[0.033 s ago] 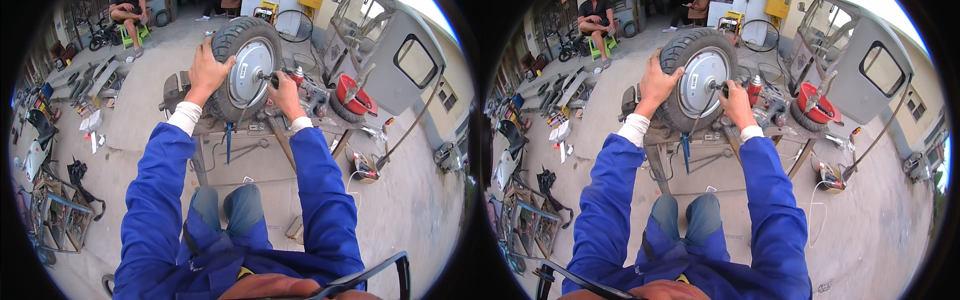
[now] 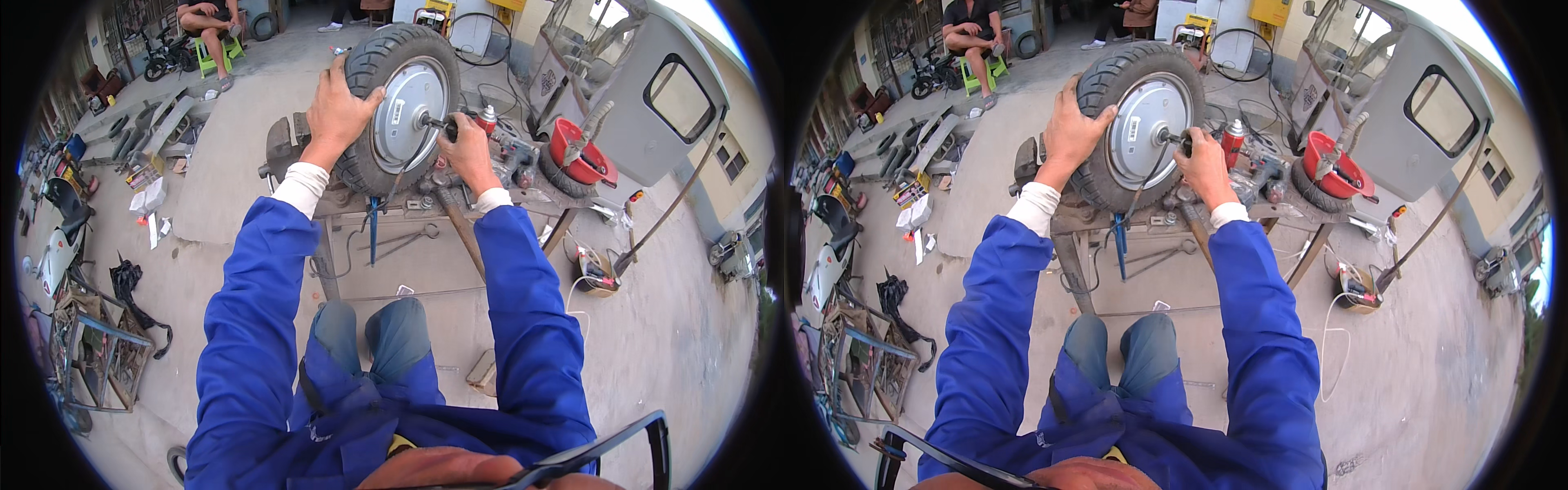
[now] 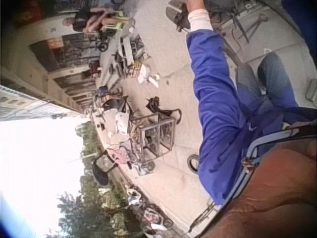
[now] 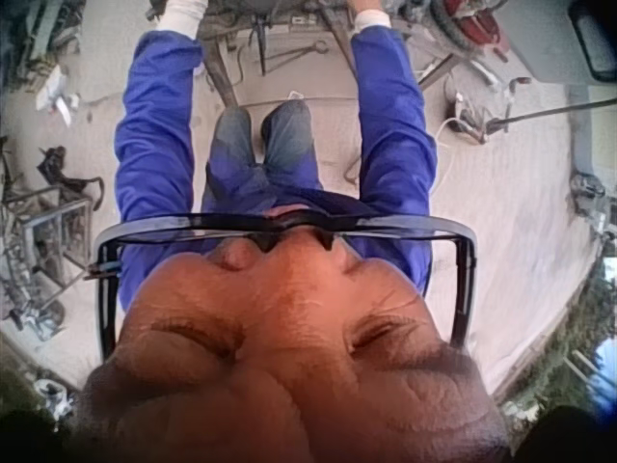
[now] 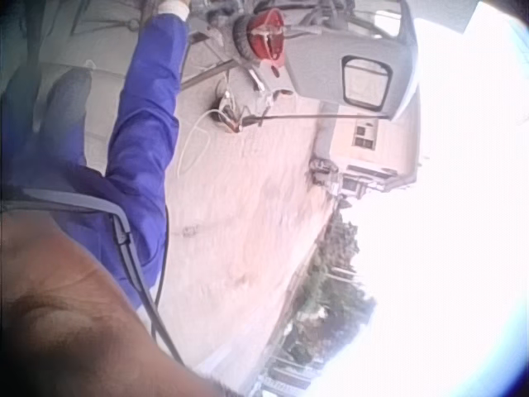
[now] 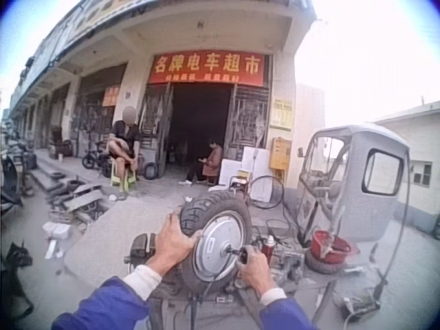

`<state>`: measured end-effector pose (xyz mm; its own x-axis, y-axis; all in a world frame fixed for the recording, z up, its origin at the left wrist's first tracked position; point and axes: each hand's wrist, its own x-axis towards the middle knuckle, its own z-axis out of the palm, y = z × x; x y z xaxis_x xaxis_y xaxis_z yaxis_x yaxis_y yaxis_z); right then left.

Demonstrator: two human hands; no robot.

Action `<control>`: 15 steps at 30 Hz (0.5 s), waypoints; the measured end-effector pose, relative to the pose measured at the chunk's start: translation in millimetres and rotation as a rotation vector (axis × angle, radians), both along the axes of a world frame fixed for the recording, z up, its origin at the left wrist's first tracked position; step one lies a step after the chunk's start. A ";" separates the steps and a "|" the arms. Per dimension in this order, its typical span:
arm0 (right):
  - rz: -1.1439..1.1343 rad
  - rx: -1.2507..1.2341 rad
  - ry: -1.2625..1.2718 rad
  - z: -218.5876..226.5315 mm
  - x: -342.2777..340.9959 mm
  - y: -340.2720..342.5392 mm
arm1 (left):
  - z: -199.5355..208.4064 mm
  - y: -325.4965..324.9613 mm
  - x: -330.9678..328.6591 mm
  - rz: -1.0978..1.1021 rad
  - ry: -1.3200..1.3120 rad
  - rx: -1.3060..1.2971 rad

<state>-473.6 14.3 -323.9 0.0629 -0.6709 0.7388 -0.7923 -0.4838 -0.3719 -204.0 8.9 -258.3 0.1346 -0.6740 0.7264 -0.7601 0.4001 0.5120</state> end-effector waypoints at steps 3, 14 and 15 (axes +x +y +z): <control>0.023 -0.020 -0.015 -1.6 -7.3 10.7 | -2.3 -0.4 -1.7 0.004 0.003 0.008; -0.060 -0.207 -0.152 -26.1 4.9 -4.5 | -2.8 -0.6 -1.9 0.001 -0.008 0.000; -0.056 -0.209 -0.129 -27.4 3.3 -5.7 | -3.8 -0.2 -2.4 0.000 -0.005 0.005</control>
<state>-470.3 8.5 -351.4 -0.0742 -0.5021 0.8616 -0.7723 -0.5177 -0.3682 -206.4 8.7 -262.1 0.1309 -0.6775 0.7238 -0.7628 0.3976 0.5100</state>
